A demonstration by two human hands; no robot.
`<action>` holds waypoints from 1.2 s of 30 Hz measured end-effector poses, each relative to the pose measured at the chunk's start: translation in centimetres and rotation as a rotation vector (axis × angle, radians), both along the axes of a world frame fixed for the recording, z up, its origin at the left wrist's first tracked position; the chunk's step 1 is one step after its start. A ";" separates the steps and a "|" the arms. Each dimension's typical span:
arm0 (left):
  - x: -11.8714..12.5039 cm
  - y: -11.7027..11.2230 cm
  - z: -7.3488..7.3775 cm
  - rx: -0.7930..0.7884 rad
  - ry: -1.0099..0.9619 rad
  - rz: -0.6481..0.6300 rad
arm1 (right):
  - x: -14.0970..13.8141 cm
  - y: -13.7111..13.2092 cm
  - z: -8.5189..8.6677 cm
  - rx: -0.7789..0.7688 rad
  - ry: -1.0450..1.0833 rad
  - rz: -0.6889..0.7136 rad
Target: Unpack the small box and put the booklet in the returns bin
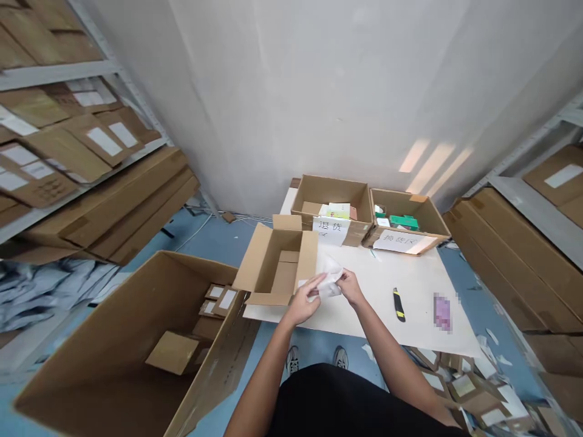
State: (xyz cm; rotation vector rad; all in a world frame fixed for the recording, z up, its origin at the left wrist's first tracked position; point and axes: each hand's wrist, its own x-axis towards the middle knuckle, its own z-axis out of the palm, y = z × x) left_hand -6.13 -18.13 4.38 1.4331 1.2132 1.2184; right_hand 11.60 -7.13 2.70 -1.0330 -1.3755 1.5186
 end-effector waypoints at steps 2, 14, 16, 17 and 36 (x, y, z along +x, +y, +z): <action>-4.7 -1.1 0.3 0.032 0.171 0.228 | -2.6 1.2 1.2 0.028 0.013 -0.094; -16.0 -3.9 -7.8 -0.463 0.916 0.207 | -20.1 3.1 -2.7 0.466 -0.856 0.309; -15.3 -4.4 -7.8 -0.455 0.927 0.167 | -20.4 1.4 -4.5 0.428 -0.977 0.491; -15.0 -4.7 -7.8 -0.456 0.942 0.152 | -20.1 0.4 -5.3 0.425 -0.989 0.502; -10.5 -2.8 -10.0 -0.118 1.082 0.437 | -8.9 -7.6 -12.6 0.416 -0.960 -0.025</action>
